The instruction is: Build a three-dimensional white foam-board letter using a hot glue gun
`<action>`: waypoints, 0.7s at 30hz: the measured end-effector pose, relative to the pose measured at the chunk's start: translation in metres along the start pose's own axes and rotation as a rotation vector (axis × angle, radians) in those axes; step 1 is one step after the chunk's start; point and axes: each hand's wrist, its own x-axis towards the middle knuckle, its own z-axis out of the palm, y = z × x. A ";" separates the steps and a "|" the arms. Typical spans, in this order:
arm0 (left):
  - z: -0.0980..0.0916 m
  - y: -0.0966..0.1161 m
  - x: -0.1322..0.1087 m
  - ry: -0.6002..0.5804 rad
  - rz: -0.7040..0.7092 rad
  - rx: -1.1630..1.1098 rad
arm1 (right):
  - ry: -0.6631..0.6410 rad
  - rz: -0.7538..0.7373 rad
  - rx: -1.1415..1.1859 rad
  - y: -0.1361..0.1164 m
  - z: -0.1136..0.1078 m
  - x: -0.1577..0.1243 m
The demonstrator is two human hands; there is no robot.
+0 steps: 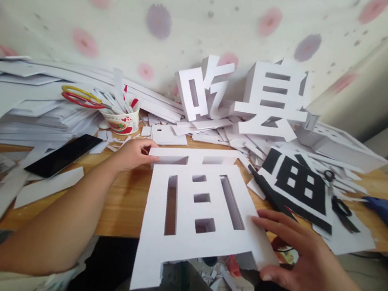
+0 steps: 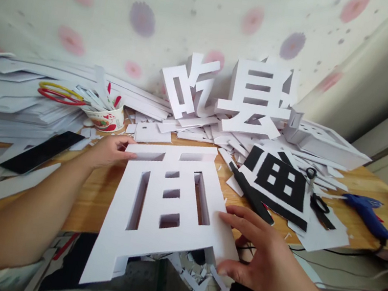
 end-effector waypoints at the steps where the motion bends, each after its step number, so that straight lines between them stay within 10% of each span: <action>1: -0.001 0.000 0.000 -0.007 0.001 -0.003 | 0.002 -0.001 0.024 -0.002 0.000 0.001; 21: -0.008 0.000 0.001 -0.058 -0.005 -0.035 | -0.015 -0.057 -0.059 -0.018 -0.010 0.002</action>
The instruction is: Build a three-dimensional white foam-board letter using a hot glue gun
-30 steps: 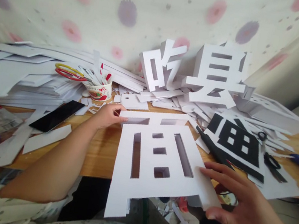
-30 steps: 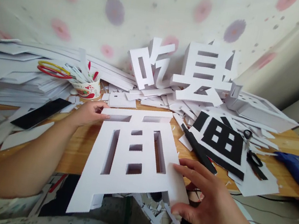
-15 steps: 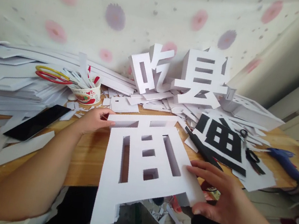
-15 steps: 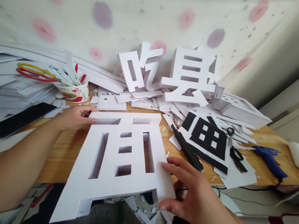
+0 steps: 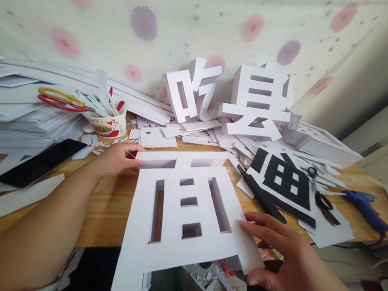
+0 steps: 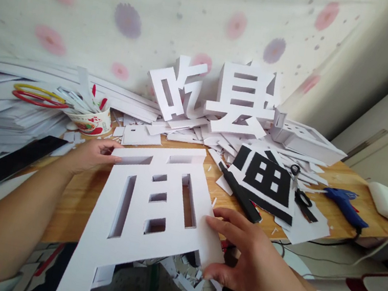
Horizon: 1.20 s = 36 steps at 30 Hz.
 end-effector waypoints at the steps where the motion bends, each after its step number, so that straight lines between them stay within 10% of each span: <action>1: 0.000 0.000 0.000 0.002 0.001 0.002 | 0.004 -0.005 -0.004 -0.001 0.000 0.000; 12: -0.002 0.003 -0.002 0.064 0.019 -0.021 | -0.023 -0.029 0.089 -0.001 -0.001 0.004; 18: 0.009 0.066 -0.042 0.395 0.140 0.062 | -0.037 -0.017 0.113 -0.003 -0.005 0.008; 24: 0.060 0.131 -0.114 -0.134 0.386 0.476 | -0.041 0.017 0.107 -0.005 -0.006 0.009; 36: 0.088 0.132 -0.144 -0.154 0.368 0.670 | -0.079 -0.030 -0.033 -0.008 -0.010 0.010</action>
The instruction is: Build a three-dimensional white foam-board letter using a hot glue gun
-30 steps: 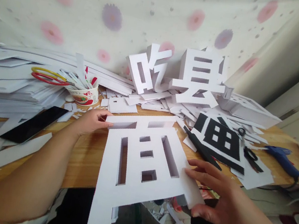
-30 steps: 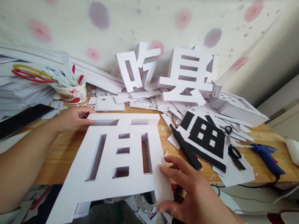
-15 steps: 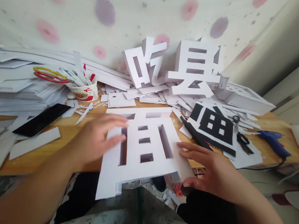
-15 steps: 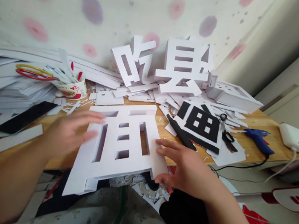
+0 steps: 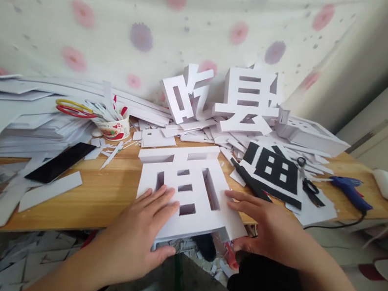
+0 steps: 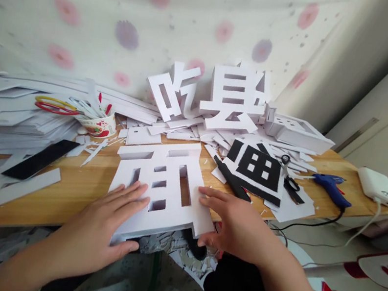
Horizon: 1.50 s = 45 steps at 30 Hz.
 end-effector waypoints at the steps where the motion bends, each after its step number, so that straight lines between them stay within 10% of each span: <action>1: 0.000 0.001 0.001 0.005 -0.002 -0.009 | 0.002 -0.004 -0.018 -0.001 0.000 0.001; 21: -0.008 0.039 0.026 -0.110 -0.152 0.197 | 0.062 0.032 -0.064 -0.010 0.003 -0.009; 28: 0.009 0.026 0.018 0.114 -0.005 0.351 | 0.195 0.006 0.068 -0.003 0.003 -0.017; 36: 0.009 0.008 0.011 0.511 0.001 0.255 | 0.836 0.728 -0.030 0.133 -0.059 -0.058; 45: 0.003 0.010 -0.001 0.579 -0.086 0.125 | 0.815 1.097 -0.001 0.248 -0.077 -0.110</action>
